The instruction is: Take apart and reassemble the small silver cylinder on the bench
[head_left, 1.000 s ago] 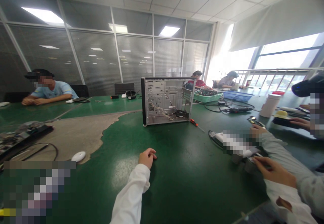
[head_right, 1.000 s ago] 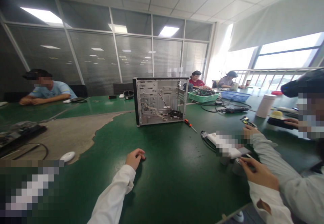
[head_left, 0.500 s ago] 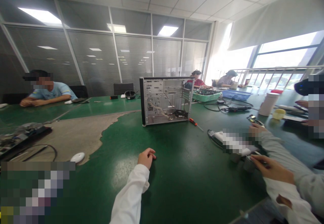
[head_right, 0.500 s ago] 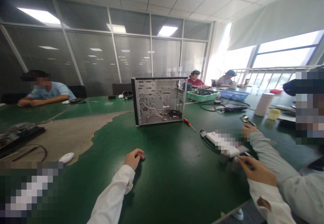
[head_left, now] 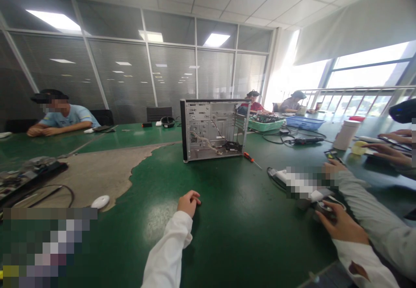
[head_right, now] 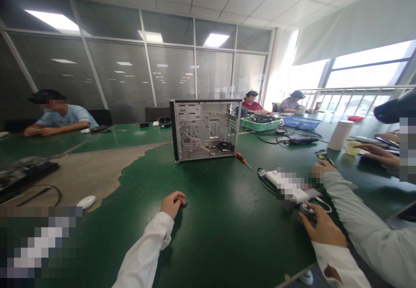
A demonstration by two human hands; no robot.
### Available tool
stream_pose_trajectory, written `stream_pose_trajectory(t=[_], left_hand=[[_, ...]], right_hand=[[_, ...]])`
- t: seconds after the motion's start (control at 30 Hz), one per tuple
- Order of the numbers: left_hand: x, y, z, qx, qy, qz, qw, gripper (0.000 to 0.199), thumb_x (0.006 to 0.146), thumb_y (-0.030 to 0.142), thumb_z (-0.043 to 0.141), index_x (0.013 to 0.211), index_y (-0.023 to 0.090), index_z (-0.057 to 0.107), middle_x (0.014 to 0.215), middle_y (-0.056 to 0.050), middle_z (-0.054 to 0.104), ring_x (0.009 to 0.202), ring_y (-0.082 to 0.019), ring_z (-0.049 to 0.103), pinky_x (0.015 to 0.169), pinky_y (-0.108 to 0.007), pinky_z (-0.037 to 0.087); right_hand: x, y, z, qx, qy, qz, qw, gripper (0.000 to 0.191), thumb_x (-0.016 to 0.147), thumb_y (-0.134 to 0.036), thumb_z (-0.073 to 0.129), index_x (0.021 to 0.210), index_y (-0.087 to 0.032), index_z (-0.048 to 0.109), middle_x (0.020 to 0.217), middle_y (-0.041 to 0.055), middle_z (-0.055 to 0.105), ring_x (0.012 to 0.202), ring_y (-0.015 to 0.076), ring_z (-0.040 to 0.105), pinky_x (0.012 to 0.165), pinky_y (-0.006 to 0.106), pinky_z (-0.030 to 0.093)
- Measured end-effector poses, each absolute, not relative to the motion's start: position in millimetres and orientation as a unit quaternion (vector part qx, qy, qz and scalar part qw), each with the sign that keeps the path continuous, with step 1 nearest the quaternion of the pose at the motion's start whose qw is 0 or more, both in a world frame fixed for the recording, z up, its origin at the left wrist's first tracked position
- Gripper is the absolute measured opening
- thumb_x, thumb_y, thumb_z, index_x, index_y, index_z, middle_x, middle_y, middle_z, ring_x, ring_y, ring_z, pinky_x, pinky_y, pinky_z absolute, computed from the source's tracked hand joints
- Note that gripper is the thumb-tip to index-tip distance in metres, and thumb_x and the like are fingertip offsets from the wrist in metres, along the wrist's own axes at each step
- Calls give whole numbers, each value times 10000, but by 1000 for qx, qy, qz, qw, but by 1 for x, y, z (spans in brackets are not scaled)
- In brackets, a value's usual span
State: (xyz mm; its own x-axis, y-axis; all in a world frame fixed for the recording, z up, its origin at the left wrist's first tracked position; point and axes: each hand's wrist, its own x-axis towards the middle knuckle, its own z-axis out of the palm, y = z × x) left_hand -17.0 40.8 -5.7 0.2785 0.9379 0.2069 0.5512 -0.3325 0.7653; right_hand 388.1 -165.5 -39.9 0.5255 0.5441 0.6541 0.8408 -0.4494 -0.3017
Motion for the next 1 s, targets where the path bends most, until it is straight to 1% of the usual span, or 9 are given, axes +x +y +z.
stream_pose_trajectory(t=[0.1,0.23,0.33,0.43,0.57,0.67,0.77,0.87,1.0], left_hand=[[-17,41,-5,742,502,336,292,269,616,23,380,714,180,575,574,35,640,612,-102,589,663,-215,427],[-16,40,-4,742,503,333,291,265,620,22,381,714,178,574,576,29,641,611,-105,588,651,-212,425],[-16,40,-4,743,504,333,288,267,623,18,382,718,178,572,578,31,640,611,-103,589,658,-209,425],[-17,41,-6,741,504,335,290,266,623,13,386,722,181,567,578,38,637,615,-101,589,668,-209,426],[-20,42,-12,740,494,347,296,269,626,16,407,779,185,550,607,35,635,633,-103,585,675,-213,426],[-23,45,-16,724,496,376,297,327,610,-4,425,849,196,523,721,17,637,716,-108,580,718,-224,421],[-26,47,-20,694,495,424,306,370,593,-16,439,898,187,492,897,-25,607,848,-126,556,763,-244,417],[-27,49,-23,664,497,463,311,437,593,8,454,996,175,434,995,-66,561,915,-154,530,733,-263,435],[-25,48,-21,682,479,486,263,529,626,93,490,1127,171,339,1065,-96,510,963,-179,500,769,-310,428]], right_hand=[[369,-164,-39,-802,-444,-237,322,423,679,-507,363,956,-207,474,840,81,598,643,211,593,509,285,442],[324,-147,-36,-755,-519,-155,370,378,688,-471,414,965,-221,476,851,45,600,670,178,600,578,283,472],[276,-120,-28,-674,-621,-73,394,322,718,-387,439,991,-218,464,937,52,582,743,161,591,679,291,475],[223,-87,-14,-571,-724,-1,388,300,725,-288,467,1016,-216,454,1005,54,558,868,157,555,766,285,448],[159,-36,0,-476,-788,69,385,325,702,-211,497,1020,-218,431,987,39,543,893,145,522,775,277,436],[125,2,-2,-450,-799,87,391,322,680,-196,514,990,-216,433,924,30,543,851,151,527,742,287,446],[106,32,-10,-422,-802,89,413,336,686,-168,487,1011,-209,417,978,46,522,926,164,501,796,309,427],[100,47,-18,-403,-794,111,442,473,664,-133,474,1109,-216,339,1061,57,485,995,174,469,847,335,402],[108,52,-25,-385,-782,196,449,760,586,-84,481,1235,-242,118,1074,50,483,976,181,494,772,333,456]])
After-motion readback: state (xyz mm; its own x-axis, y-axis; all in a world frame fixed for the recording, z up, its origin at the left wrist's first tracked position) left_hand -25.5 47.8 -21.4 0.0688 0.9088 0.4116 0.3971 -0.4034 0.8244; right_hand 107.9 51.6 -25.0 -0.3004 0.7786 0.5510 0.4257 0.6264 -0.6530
